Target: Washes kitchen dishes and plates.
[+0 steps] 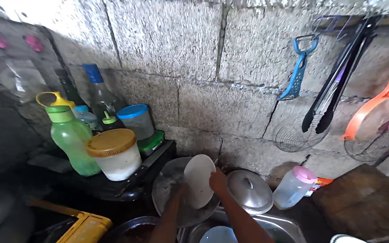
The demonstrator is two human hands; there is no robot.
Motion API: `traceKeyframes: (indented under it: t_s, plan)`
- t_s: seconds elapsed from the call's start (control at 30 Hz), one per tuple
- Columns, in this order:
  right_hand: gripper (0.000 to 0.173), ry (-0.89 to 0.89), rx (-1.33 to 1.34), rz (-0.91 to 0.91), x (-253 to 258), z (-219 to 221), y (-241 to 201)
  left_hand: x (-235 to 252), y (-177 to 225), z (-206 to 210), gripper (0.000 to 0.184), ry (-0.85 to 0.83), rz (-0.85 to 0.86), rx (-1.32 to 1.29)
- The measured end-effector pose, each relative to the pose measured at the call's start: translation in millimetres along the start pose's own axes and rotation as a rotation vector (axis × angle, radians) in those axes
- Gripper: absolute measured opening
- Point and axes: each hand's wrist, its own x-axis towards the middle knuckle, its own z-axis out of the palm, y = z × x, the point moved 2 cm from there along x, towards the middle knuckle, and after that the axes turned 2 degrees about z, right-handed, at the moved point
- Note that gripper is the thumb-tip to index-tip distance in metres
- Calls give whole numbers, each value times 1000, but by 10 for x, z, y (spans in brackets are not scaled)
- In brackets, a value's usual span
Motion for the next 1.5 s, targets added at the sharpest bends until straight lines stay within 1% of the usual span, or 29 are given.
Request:
traceKeyframes:
  t_s: [0.03,0.07,0.1,0.17,0.2,0.23,0.3,0.33,0.37,0.4,0.43,0.47,0.53,0.6,0.63,0.7,0.77,0.87,0.93,0.97,1.03,1.1,1.2,1.23,1.27,1.3,1.37,1.4,1.5]
  plan:
    - [45,-32,-6,31,-5,97,11,-44,57,68,69,14,33,69]
    - [46,-63,32,70,6,194,28,-84,155,123,70,21,100,106]
    - [46,-85,118,109,38,310,68,-93,248,182,67,2,196,118]
    - [43,-120,317,184,113,514,176,-22,318,315,58,-111,450,123]
    - [41,-123,379,216,152,565,222,21,308,343,57,-164,530,135]
    - [38,-130,416,246,166,585,257,19,268,325,57,-197,512,151]
    - [36,-157,438,298,168,595,300,-26,187,272,59,-188,342,147]
    - [36,-163,438,307,173,591,304,-24,191,284,58,-174,341,160]
    - [36,-159,453,299,179,585,285,-24,232,305,54,-165,420,168]
    - [36,-150,483,282,185,579,247,-24,287,320,53,-170,537,152]
    - [37,-142,504,271,177,566,200,-2,317,329,53,-171,601,122]
    - [38,-135,507,252,156,535,162,12,314,318,53,-161,563,123]
    - [40,-100,410,169,131,319,39,13,284,237,61,-118,356,92]
    - [43,-65,175,54,38,-58,-172,26,225,157,70,-87,209,9]
    - [42,-52,47,4,-20,-250,-279,30,214,133,73,-84,176,-29]
    - [40,-11,-139,-102,-147,-577,-427,10,280,109,74,-111,188,-86]
    - [38,55,-169,-244,-314,-844,-448,-133,478,106,69,-165,250,-227]
    - [39,182,-92,-436,-680,-1202,-344,-479,904,48,58,-218,294,-439]
    - [38,295,33,-521,-886,-1353,-126,-663,1062,-31,57,-199,277,-445]
    - [37,362,127,-519,-963,-1403,54,-740,1119,-40,55,-175,282,-445]
    - [36,452,410,-414,-1068,-1419,539,-880,1203,-11,51,-155,375,-438]
    - [39,484,823,-218,-1105,-1291,1109,-1102,1347,-5,45,-174,489,-371]
    - [43,472,1441,100,-1239,-861,1873,-1441,1603,169,37,-204,566,-153]
    - [51,436,1578,193,-1301,-693,2096,-1538,1667,289,36,-225,591,-92]
    - [58,394,1643,272,-1382,-541,2306,-1632,1723,430,36,-251,609,-53]
    - [61,374,1640,346,-1478,-406,2487,-1723,1772,589,36,-279,620,-35]
    - [56,336,1482,489,-1666,-187,2758,-1902,1856,951,36,-348,602,-37]
    - [55,276,1396,534,-1742,-117,2854,-1991,1896,1149,37,-389,580,-54]
    - [54,185,1205,627,-1899,8,2967,-2242,1963,1824,37,-507,491,-167]
